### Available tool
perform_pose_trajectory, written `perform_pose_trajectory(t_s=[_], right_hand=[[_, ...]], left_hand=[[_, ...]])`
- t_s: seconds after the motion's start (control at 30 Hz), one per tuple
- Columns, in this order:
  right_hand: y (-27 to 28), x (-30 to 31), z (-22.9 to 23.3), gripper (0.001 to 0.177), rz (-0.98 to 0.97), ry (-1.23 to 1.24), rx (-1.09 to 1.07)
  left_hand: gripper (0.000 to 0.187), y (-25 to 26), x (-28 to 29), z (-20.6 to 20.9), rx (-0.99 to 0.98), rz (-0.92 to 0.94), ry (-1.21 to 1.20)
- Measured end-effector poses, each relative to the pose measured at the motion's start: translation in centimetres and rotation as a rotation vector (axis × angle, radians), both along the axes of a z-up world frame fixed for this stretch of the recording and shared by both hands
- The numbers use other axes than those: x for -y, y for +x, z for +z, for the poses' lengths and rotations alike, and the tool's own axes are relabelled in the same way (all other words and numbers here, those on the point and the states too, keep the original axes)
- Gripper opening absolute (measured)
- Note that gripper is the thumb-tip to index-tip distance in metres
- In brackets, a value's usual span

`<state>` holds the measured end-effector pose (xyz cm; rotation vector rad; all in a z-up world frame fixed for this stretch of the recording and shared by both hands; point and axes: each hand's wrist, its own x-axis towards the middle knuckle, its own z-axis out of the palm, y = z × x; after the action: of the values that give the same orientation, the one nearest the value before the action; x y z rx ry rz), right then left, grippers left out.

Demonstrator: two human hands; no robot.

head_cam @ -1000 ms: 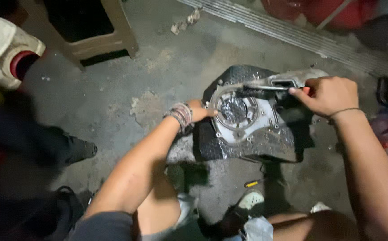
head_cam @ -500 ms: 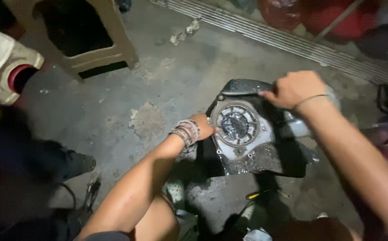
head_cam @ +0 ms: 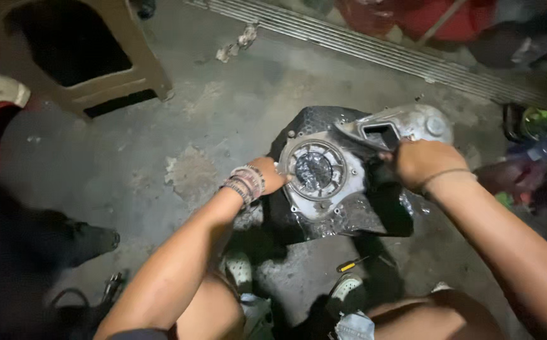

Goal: The person scrapes and brushes residue from a metal engine casing using a screwdriver and a wire brush while holding the part over a small block.

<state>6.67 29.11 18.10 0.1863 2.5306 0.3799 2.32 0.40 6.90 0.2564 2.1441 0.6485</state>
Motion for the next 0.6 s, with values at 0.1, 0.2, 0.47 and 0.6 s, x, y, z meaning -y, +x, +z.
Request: perform_pose_trajectory(t_s=[0.1, 0.2, 0.47, 0.6], right_hand=[[-0.2, 1.1, -2.7, 0.043, 0.094, 0.032, -0.150], [-2.3, 2.3, -9.2, 0.038, 0.271, -0.030, -0.287], [1.5, 3.4, -7.1, 0.038, 0.090, -0.042, -0.211], [2.0, 2.4, -5.8, 0.040, -0.013, -0.060, -0.135]], left_hand=[[0.069, 0.7, -0.8, -0.6, 0.030, 0.030, 0.040], [0.065, 0.2, -1.0, -1.1, 0.005, 0.052, -0.040], [0.056, -1.2, -0.9, -4.3, 0.010, 0.012, -0.036], [0.026, 1.8, -0.2, 1.3, -0.072, 0.002, -0.071]])
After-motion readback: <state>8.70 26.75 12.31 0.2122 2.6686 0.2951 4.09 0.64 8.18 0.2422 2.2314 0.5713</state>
